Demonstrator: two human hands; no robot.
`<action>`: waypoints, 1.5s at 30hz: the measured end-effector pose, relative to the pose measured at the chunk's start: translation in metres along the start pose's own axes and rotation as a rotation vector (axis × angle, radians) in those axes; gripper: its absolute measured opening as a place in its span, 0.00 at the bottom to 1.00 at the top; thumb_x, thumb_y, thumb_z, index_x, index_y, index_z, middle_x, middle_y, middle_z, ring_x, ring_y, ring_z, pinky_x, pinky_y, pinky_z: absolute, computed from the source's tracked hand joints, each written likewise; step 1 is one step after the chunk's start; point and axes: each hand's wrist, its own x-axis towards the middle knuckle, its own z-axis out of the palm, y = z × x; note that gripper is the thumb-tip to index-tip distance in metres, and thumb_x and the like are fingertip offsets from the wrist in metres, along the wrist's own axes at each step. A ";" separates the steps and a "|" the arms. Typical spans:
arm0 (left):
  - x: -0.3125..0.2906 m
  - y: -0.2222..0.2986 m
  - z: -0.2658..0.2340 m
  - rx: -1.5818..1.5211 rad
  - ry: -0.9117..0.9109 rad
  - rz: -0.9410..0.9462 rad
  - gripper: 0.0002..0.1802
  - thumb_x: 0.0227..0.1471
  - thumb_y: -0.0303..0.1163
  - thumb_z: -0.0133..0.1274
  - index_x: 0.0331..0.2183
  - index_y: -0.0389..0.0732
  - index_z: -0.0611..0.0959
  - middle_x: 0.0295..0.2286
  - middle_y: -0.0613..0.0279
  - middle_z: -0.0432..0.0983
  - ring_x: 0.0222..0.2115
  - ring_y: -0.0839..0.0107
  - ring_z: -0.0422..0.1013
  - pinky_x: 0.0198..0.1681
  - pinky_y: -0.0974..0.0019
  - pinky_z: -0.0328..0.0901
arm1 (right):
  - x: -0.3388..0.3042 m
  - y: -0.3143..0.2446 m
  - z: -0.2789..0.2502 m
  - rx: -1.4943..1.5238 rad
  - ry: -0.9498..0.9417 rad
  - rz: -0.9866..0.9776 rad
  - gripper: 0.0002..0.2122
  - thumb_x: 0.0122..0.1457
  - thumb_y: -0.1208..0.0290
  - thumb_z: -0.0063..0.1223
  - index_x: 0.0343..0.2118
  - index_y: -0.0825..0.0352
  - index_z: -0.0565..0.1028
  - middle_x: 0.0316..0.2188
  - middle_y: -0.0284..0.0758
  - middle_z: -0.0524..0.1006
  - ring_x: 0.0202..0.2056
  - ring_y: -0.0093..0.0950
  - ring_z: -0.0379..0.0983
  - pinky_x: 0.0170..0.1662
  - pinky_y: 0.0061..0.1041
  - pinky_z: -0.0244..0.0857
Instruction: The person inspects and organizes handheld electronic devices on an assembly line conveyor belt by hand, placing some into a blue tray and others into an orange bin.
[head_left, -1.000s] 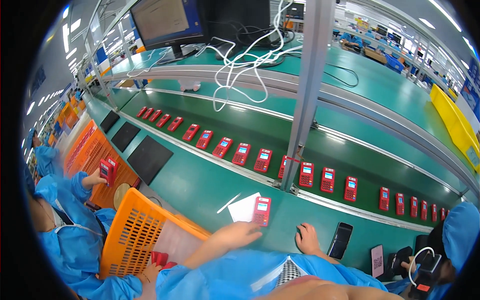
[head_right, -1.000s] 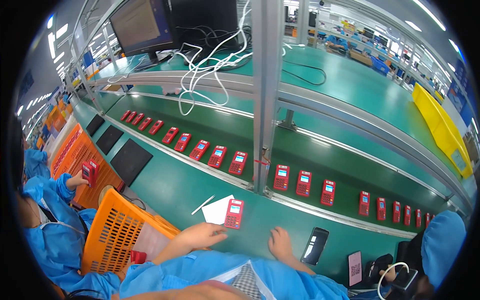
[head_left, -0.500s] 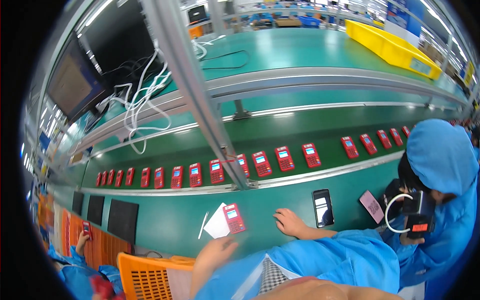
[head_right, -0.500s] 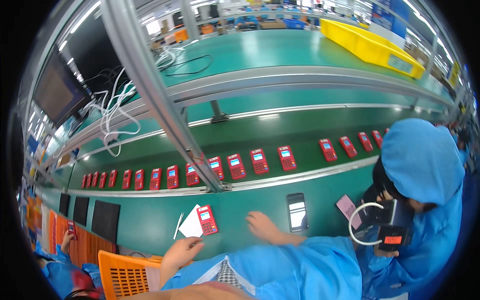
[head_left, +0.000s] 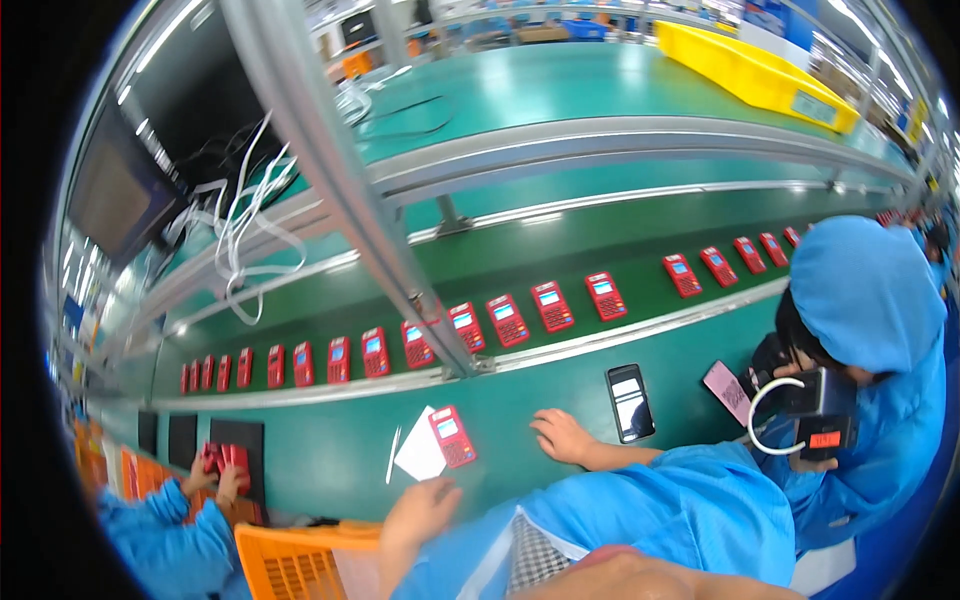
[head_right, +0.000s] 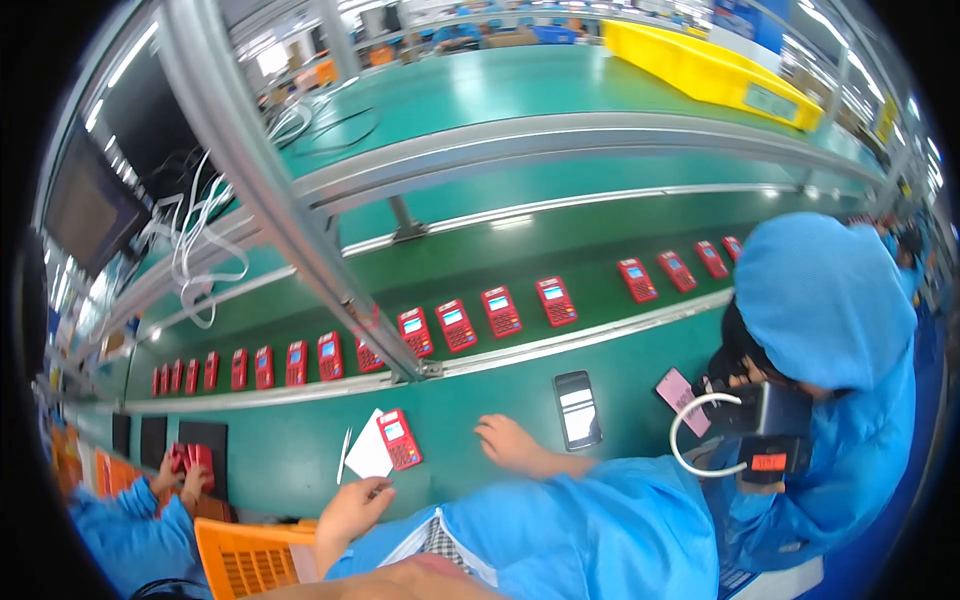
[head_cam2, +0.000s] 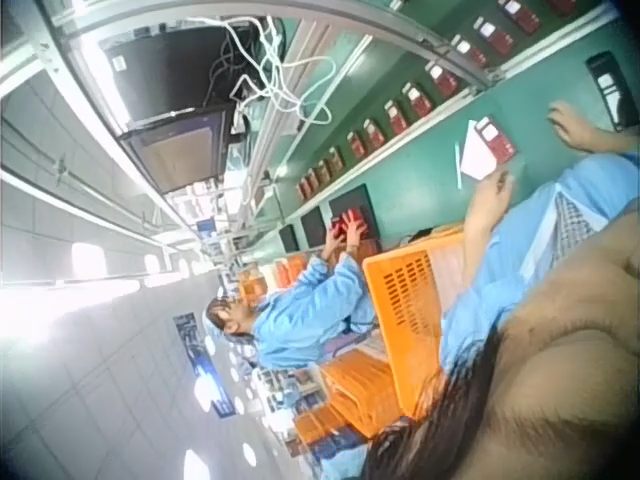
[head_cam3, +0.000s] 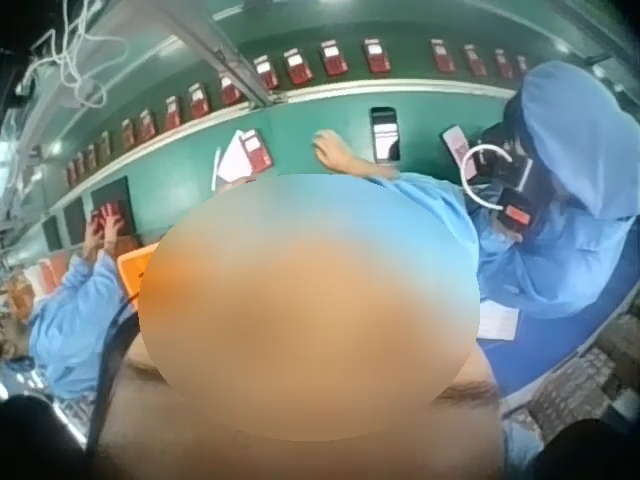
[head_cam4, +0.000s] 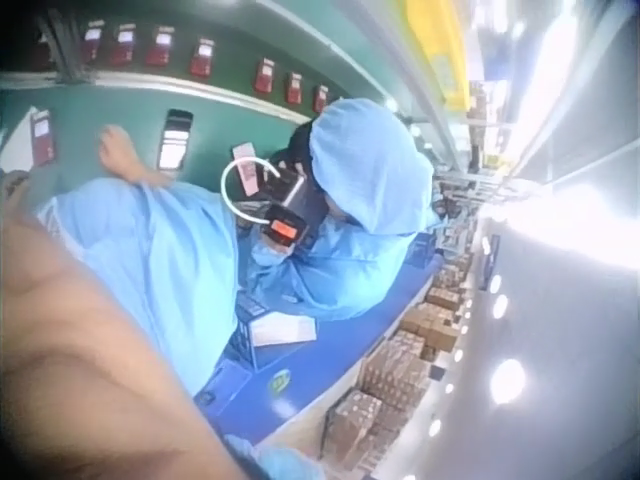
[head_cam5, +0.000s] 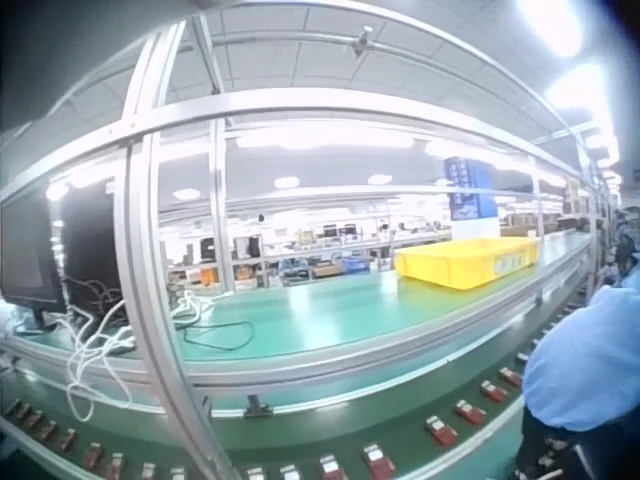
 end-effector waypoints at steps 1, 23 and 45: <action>-0.001 -0.001 -0.002 0.007 -0.017 0.016 0.21 0.47 0.40 0.47 0.39 0.34 0.75 0.26 0.49 0.75 0.15 0.64 0.71 0.26 0.63 0.66 | 0.001 -0.002 0.002 -0.017 0.023 0.031 0.13 0.48 0.72 0.47 0.38 0.66 0.69 0.41 0.42 0.66 0.44 0.40 0.62 0.48 0.35 0.57; 0.013 -0.034 0.002 0.023 0.076 0.215 0.18 0.48 0.43 0.46 0.33 0.38 0.77 0.28 0.48 0.74 0.32 0.54 0.71 0.37 0.57 0.64 | 0.016 -0.022 -0.001 -0.030 -0.072 0.099 0.15 0.46 0.77 0.48 0.39 0.73 0.67 0.43 0.50 0.63 0.46 0.46 0.58 0.50 0.38 0.53; 0.013 -0.036 -0.013 0.073 0.005 0.216 0.18 0.48 0.41 0.45 0.35 0.37 0.75 0.32 0.46 0.72 0.34 0.52 0.69 0.38 0.55 0.64 | 0.021 -0.024 0.012 -0.083 -0.009 0.044 0.14 0.45 0.78 0.49 0.38 0.72 0.68 0.42 0.49 0.64 0.44 0.45 0.60 0.48 0.38 0.55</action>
